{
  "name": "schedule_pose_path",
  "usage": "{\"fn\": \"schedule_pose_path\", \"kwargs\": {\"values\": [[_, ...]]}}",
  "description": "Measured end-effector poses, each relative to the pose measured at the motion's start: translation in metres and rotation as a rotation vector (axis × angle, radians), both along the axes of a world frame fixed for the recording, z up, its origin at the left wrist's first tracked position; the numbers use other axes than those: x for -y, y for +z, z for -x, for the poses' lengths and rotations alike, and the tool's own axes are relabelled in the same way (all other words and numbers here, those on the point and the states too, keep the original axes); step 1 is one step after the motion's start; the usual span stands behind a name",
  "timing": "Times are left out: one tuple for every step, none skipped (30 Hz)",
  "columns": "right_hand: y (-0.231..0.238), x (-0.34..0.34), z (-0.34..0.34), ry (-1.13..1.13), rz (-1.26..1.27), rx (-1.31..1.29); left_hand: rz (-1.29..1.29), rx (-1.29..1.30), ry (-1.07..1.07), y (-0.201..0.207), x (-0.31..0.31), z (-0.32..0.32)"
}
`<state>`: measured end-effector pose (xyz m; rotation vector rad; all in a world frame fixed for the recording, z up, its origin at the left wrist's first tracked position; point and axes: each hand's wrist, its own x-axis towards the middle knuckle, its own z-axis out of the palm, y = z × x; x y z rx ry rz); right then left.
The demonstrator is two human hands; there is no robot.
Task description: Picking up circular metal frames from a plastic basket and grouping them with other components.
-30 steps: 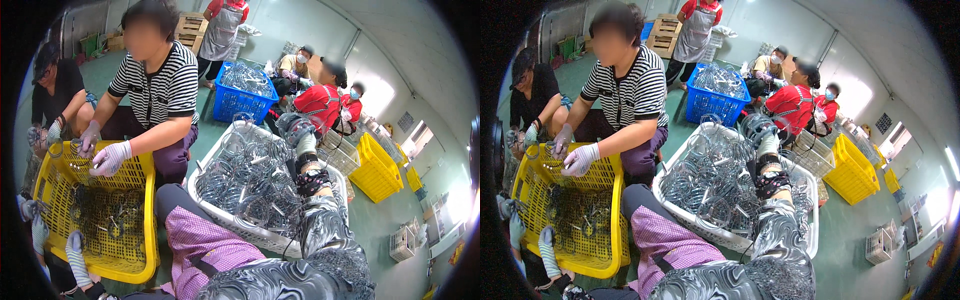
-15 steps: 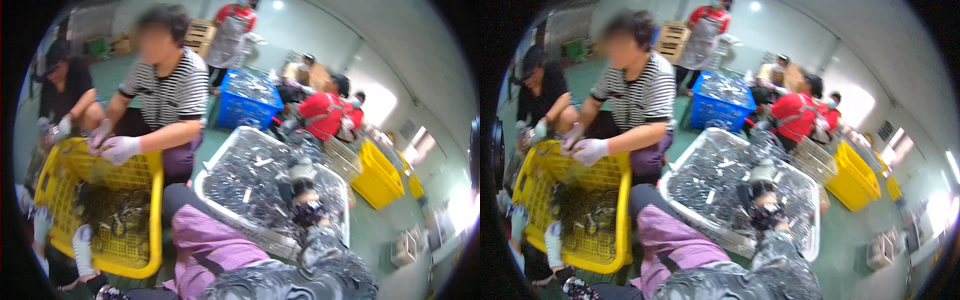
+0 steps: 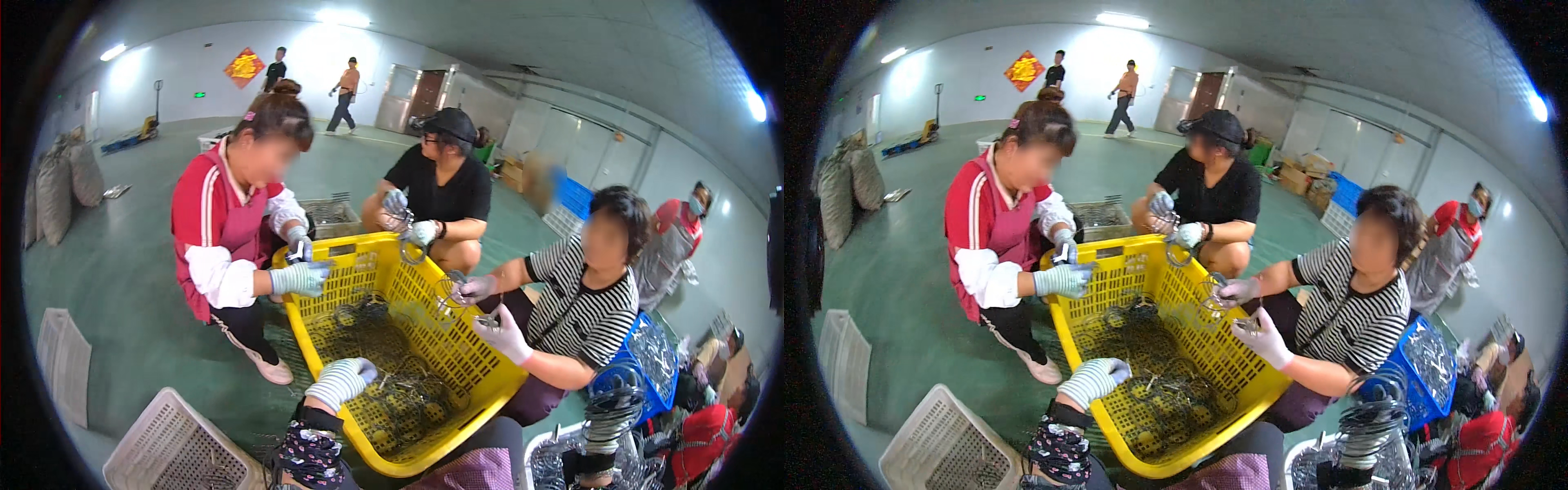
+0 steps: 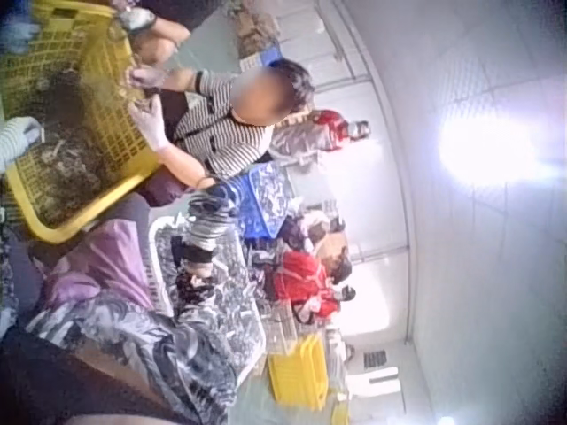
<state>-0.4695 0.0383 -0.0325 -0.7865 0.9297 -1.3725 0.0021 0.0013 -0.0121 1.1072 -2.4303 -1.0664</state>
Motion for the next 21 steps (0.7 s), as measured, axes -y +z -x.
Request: {"fn": "schedule_pose_path", "kwargs": {"values": [[0.021,-0.01,-0.032,0.042,-0.121,0.126,-0.003,0.007,0.043,-0.002,-0.008,-0.011],[0.047,-0.029,-0.065,0.046,0.035,-0.246,-0.003,0.018,0.051,-0.002,-0.012,-0.013],[0.064,-0.044,-0.085,0.029,0.209,-0.613,0.009,0.031,0.039,0.002,-0.012,-0.01],[0.068,-0.042,-0.075,0.079,-0.078,-0.018,-0.001,0.065,0.034,0.006,-0.013,-0.007],[0.067,-0.049,-0.055,0.123,-0.379,0.575,0.031,0.087,0.026,0.002,-0.013,-0.002],[0.04,-0.057,-0.019,0.122,-0.367,0.878,0.041,0.083,-0.008,0.007,-0.012,0.005],[0.012,-0.054,0.008,0.122,-0.359,1.179,0.045,0.076,-0.039,0.01,-0.01,0.011],[0.016,-0.057,-0.009,0.115,-0.305,0.958,0.034,0.061,-0.029,0.002,-0.011,0.007],[0.039,-0.067,-0.051,0.118,-0.1,0.47,0.021,0.075,0.0,-0.004,-0.012,0.004],[0.062,-0.083,-0.099,0.086,0.272,-0.027,0.061,0.037,0.033,-0.005,-0.012,0.002],[0.076,-0.098,-0.139,0.034,0.582,-0.161,0.093,0.002,0.044,-0.004,-0.012,0.003],[0.112,-0.142,-0.172,-0.067,0.419,-0.59,0.166,-0.046,0.052,-0.011,-0.014,-0.001],[0.145,-0.163,-0.198,-0.135,0.228,-1.017,0.233,-0.094,0.058,-0.018,-0.007,-0.008],[0.172,-0.161,-0.206,0.039,-0.001,-0.551,0.416,-0.235,0.079,-0.011,-0.007,-0.006],[0.182,-0.142,-0.212,0.195,-0.21,-0.042,0.373,-0.189,0.096,0.001,0.0,-0.009],[0.166,-0.137,-0.219,0.015,-0.031,-0.353,0.297,-0.099,0.202,0.012,-0.004,-0.012],[0.148,-0.127,-0.212,-0.196,0.157,-0.732,0.295,-0.141,0.184,0.011,0.01,0.006],[0.125,-0.1,-0.204,-0.07,0.072,-0.627,0.296,-0.116,0.25,0.019,0.007,-0.014],[0.104,-0.079,-0.192,0.023,-0.006,-0.554,0.288,-0.122,0.308,0.014,0.013,-0.015],[0.09,-0.076,-0.175,0.05,-0.017,-0.878,0.304,-0.212,0.276,-0.006,0.025,0.013],[0.068,-0.058,-0.196,0.196,0.041,-1.094,0.358,-0.18,0.348,-0.001,0.018,-0.017]]}}
